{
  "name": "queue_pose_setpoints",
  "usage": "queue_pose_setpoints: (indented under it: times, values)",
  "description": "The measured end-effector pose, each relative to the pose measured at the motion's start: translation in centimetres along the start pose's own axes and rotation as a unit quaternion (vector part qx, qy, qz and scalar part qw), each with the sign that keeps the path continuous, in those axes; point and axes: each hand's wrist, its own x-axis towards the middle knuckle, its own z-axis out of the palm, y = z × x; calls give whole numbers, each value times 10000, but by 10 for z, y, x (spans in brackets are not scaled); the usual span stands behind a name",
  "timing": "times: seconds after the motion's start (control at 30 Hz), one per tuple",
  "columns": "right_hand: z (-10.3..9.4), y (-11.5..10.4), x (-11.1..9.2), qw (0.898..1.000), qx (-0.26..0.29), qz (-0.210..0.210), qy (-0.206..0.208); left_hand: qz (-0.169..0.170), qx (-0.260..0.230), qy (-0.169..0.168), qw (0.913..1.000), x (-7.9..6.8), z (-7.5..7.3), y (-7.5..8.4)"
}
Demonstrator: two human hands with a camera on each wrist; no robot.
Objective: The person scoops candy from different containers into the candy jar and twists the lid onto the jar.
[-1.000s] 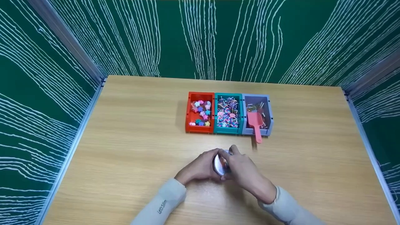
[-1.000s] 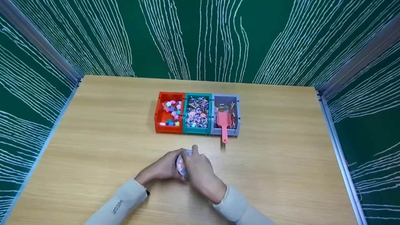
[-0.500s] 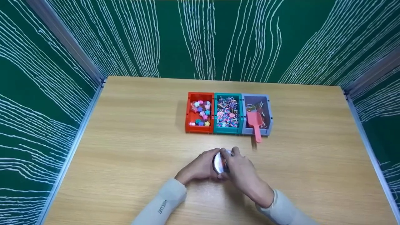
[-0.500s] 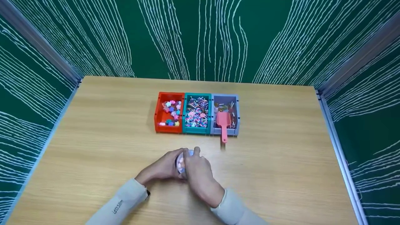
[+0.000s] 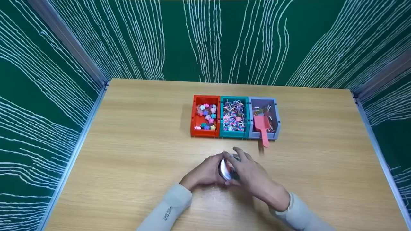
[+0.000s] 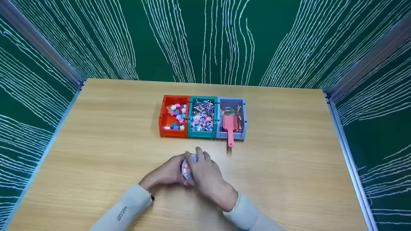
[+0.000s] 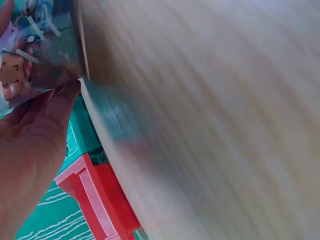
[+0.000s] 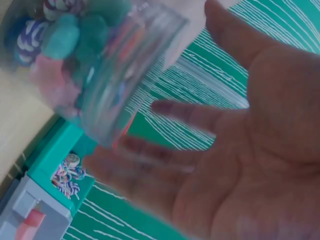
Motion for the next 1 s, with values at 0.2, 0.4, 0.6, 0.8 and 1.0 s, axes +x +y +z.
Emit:
queue_pose_setpoints:
  times: [0.2, 0.4, 0.6, 0.8, 1.0]
  values:
    - [-8, 3, 2, 9982, 24, -447, -404, -231, -167, -37, 9996, -2, 0, 2]
    - [-7, 1, 3, 9983, -56, -527, -234, -205, -187, -21, 9996, -1, 0, 3]
    - [-3, -3, 4, 9991, -32, -417, 21, -66, -141, 6, 9999, -1, 1, 1]
    - [-1, -4, 4, 9995, -33, -278, 164, -46, -209, -35, 9998, 0, 2, 1]
    - [1, -5, 0, 9969, -152, -446, 634, 68, -197, 31, 9998, 1, 2, 2]
